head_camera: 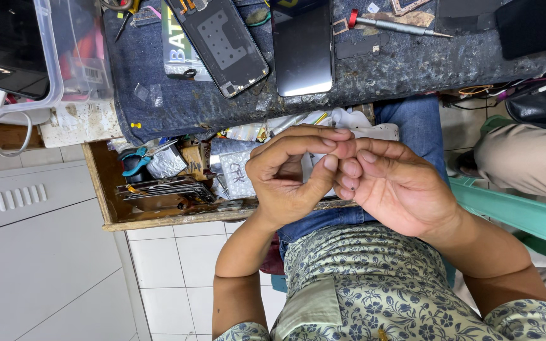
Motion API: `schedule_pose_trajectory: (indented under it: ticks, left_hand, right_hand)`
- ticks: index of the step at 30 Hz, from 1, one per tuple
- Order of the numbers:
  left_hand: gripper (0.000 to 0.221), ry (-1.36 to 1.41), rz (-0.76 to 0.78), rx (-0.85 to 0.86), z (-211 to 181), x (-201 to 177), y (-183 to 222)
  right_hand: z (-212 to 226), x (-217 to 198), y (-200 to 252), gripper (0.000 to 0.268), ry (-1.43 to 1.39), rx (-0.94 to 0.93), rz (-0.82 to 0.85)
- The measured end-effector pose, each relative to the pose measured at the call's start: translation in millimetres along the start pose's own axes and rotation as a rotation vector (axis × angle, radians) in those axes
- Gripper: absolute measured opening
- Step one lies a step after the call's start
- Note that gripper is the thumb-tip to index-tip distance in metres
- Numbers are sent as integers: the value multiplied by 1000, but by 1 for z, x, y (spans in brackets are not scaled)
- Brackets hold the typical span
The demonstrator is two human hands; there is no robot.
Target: The person wipes the back of a blue phone with a white cloth, handles the phone frame, and uses a screwdriver to work on the internal components.
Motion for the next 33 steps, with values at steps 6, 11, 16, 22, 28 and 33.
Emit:
schedule_pose_trajectory:
  ticks: [6, 11, 16, 22, 28, 33]
  left_hand:
    - [18, -2, -25, 3, 8, -4, 3]
    - [19, 65, -35, -32, 14, -7, 5]
    - [22, 97, -38, -50, 17, -8, 6]
    - [18, 92, -71, -54, 23, -12, 12]
    - [9, 144, -97, -112, 31, -17, 15]
    - [14, -62, -74, -194, 25, -23, 21]
  right_hand:
    - [-5, -8, 0, 27, -29, 9, -39]
    - [-2, -2, -1, 29, -41, -1, -8]
    - [2, 2, 0, 36, -28, 11, -13]
    - [-1, -3, 0, 34, 11, 8, -72]
    - [0, -2, 0, 41, 40, -3, -51]
    - [1, -3, 3, 41, 259, -37, 39]
Point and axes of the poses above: each hand's wrist, its own y-axis away from the middle knuckle, its own x-axis out of the palm, z = x × y, the point moved 8 cm from there along -y, towards the middle knuckle, and after that the axes turned 14 degrees about y, right-handed, at the moved point
